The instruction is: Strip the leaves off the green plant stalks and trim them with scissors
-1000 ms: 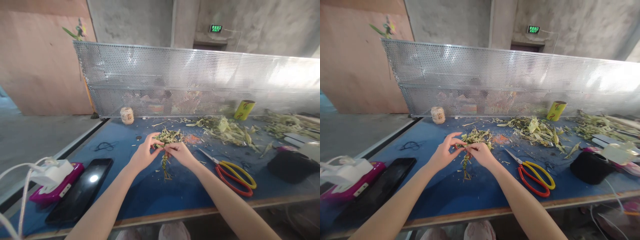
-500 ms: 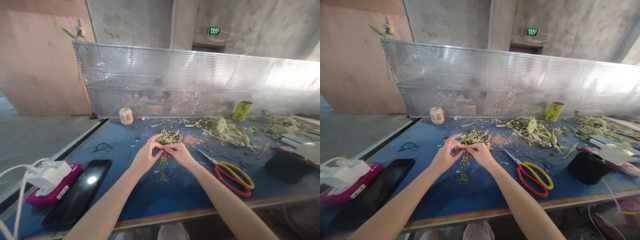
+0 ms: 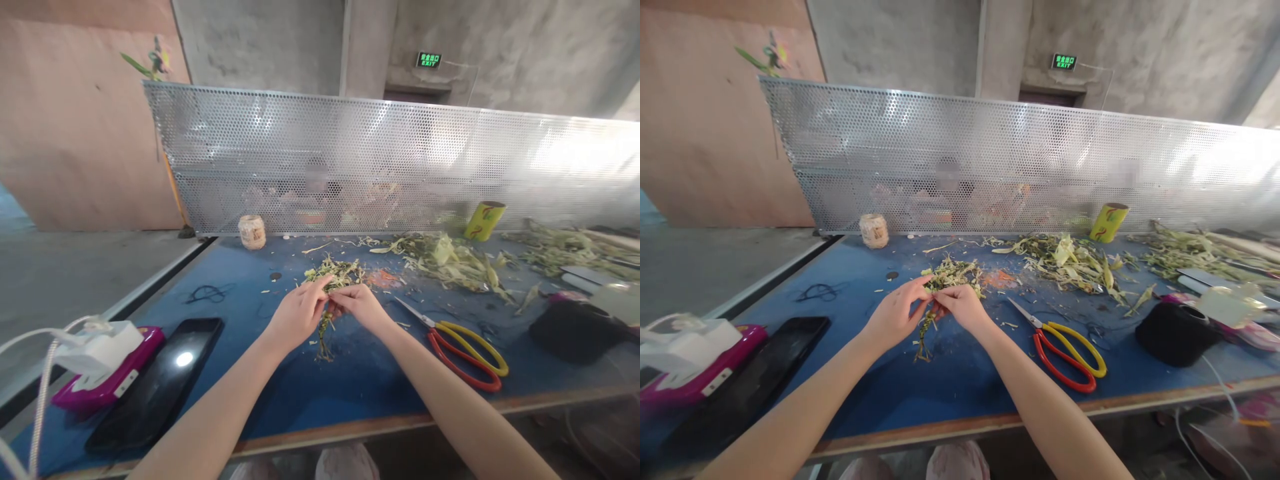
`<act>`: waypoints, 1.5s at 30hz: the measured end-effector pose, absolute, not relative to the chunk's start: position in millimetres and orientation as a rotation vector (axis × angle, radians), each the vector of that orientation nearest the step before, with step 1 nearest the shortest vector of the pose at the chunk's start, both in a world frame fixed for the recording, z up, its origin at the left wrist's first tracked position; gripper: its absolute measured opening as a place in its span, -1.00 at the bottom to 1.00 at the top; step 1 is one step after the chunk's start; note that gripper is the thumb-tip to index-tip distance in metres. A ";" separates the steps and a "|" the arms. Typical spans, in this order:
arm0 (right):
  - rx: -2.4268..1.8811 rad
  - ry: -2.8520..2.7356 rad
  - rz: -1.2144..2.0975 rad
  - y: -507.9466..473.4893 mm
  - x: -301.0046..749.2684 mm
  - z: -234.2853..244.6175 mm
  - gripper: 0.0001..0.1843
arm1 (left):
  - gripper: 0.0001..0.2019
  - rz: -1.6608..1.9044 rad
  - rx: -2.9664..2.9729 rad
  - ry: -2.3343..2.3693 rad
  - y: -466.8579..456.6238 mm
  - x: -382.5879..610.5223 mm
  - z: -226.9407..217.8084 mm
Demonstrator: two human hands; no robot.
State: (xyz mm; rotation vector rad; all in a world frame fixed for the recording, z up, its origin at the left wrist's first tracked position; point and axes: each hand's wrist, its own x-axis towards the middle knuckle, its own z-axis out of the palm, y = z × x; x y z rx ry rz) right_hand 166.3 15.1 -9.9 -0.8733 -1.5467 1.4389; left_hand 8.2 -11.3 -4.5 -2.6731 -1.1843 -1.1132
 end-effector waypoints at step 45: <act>-0.925 -2.003 -0.086 4.9 172.1 -5.4 -0.69 | -0.35 -2.630 -2.727 -1.899 -14.8 21.4 4.5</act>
